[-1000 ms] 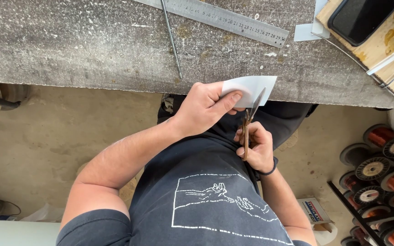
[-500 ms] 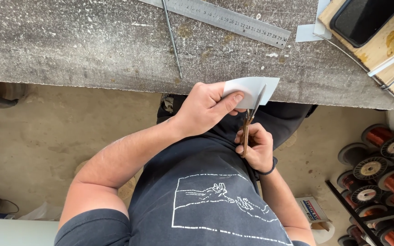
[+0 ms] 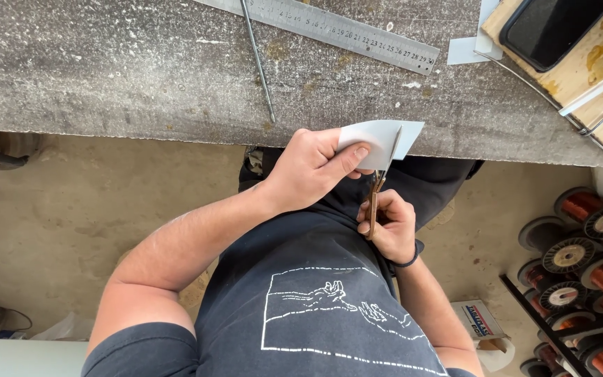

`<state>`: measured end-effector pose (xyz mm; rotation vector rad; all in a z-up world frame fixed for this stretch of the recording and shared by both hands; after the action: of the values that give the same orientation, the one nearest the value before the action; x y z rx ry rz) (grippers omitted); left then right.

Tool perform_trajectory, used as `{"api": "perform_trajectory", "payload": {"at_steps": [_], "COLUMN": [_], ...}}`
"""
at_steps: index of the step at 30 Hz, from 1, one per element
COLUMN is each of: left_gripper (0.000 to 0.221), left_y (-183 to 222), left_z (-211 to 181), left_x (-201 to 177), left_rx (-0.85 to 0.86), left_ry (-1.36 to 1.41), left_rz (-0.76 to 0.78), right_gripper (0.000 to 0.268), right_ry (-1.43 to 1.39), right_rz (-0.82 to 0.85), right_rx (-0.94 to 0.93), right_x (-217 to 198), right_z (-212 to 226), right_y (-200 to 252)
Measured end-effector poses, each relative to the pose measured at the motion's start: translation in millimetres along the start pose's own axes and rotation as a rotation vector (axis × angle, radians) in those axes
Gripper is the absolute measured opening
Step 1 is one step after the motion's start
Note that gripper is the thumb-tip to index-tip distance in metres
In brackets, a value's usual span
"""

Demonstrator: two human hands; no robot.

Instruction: Measuring, marking, and cutting a small piece of grey material at a workbench

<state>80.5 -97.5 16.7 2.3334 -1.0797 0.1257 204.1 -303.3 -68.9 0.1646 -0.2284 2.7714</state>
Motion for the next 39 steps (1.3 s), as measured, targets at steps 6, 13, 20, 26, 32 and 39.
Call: {"api": "perform_trajectory", "payload": {"at_steps": [6, 13, 20, 26, 32, 39], "left_gripper": [0.024, 0.024, 0.024, 0.023, 0.020, 0.019], "left_y": [3.3, 5.1, 7.7, 6.8, 9.0, 11.7], "left_z": [7.0, 1.2, 3.7, 14.1, 9.7, -6.3], "left_x": [1.9, 2.0, 5.9, 3.6, -11.1, -9.8], "left_rx": [-0.031, -0.041, -0.062, -0.075, -0.070, -0.008], "left_ry": [0.003, 0.035, 0.073, 0.079, -0.096, -0.325], "left_rz": [0.017, 0.021, 0.033, 0.047, 0.073, 0.008], "right_gripper": [0.048, 0.045, 0.044, 0.042, 0.063, 0.082], "right_ry": [-0.022, -0.001, 0.027, 0.037, 0.036, -0.121], "right_rz": [-0.013, -0.015, -0.041, -0.079, -0.196, 0.042], "right_rx": [0.007, 0.011, 0.005, -0.007, -0.127, -0.459], "right_x": [0.9, 0.7, 2.1, 3.9, -25.8, -44.8], "right_z": [1.6, -0.3, -1.8, 1.1, 9.5, 16.9], "right_y": [-0.8, 1.3, 6.5, 6.7, 5.8, -89.5]}}
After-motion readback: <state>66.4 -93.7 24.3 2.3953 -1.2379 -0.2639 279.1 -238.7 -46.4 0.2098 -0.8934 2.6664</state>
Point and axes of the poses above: each hand's wrist, its own y-axis away from the middle knuckle, its own x-axis out of the palm, z = x × y, the point moved 1 cm from there along -y, towards the middle knuckle, and after that the axes turned 12 degrees about -x, right-handed, at the moved point
